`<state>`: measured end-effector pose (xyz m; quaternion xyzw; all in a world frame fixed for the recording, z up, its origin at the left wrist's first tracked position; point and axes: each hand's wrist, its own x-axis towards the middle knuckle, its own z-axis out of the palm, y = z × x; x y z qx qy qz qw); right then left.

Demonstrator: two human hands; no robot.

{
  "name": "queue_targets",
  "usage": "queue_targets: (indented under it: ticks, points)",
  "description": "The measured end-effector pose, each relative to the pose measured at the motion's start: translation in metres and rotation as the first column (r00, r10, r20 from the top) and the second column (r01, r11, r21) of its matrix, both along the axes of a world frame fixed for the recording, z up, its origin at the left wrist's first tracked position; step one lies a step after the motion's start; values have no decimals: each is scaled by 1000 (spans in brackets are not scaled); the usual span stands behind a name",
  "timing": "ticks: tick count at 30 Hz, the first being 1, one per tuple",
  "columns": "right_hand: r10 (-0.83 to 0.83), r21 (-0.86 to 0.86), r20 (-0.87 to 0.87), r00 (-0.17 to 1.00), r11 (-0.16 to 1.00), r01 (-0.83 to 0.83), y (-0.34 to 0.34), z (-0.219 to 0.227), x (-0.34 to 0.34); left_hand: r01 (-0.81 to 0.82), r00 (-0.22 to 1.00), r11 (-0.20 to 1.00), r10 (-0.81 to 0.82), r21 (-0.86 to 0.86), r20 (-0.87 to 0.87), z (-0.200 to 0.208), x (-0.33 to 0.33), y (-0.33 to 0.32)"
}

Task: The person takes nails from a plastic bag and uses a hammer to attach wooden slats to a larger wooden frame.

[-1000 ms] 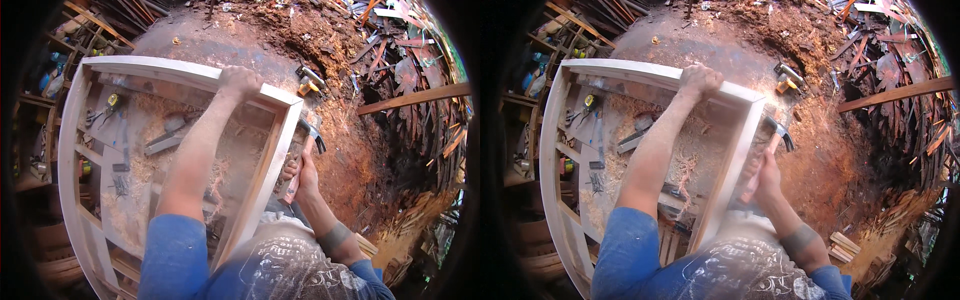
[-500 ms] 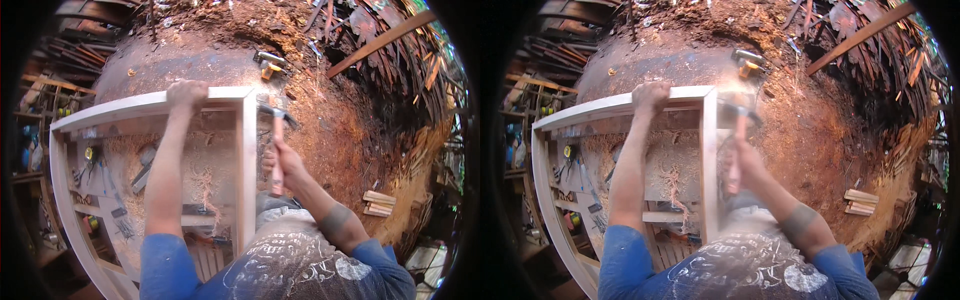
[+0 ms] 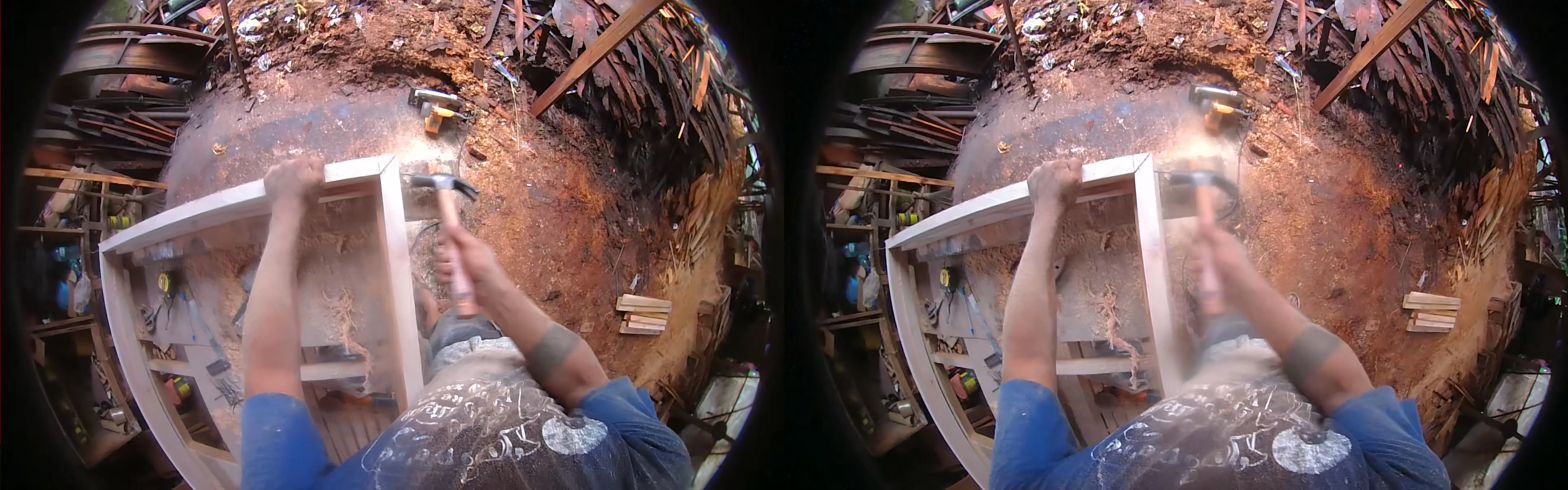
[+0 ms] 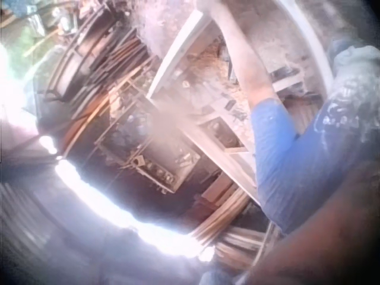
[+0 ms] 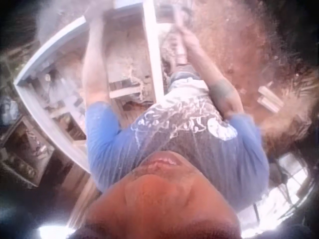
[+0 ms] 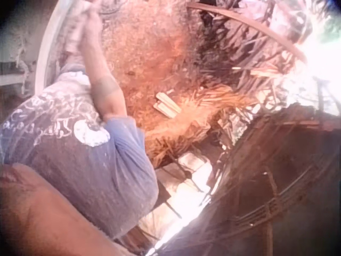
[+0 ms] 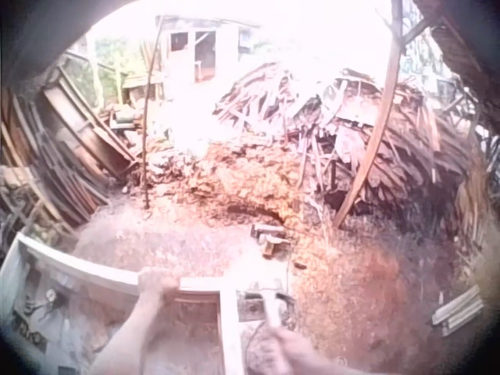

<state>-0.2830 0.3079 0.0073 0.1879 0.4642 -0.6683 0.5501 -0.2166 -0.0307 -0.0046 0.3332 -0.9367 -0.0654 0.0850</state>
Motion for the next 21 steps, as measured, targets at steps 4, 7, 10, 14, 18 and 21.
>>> queue_targets:
  ticks: [4, 7, 10, 14, 18, 21]
  points:
    - [-274, 8, -175, 946, 960, 280, 80, 3, -58, -39, 997, 999, 39, 4, 70, 5, 4, 5]
    - [-564, 151, -285, 775, 772, 617, 61, 20, -34, -34, 995, 999, 33, 12, 95, 2, 5, 10]
    - [6, -87, -11, 1000, 996, -6, -20, 0, 26, 4, 999, 1000, -4, 17, 47, 4, -7, 13]
    - [-176, -1, -70, 982, 984, 176, 24, 0, -36, -3, 998, 1000, 2, 14, 65, 15, 5, 11]
    - [-572, 27, -238, 785, 804, 594, 70, 28, -69, -20, 994, 997, 28, -74, 102, 2, 7, 4]
    - [-357, 187, -207, 911, 899, 395, 6, -16, -13, 4, 997, 998, 1, -69, 73, 4, -7, 13]
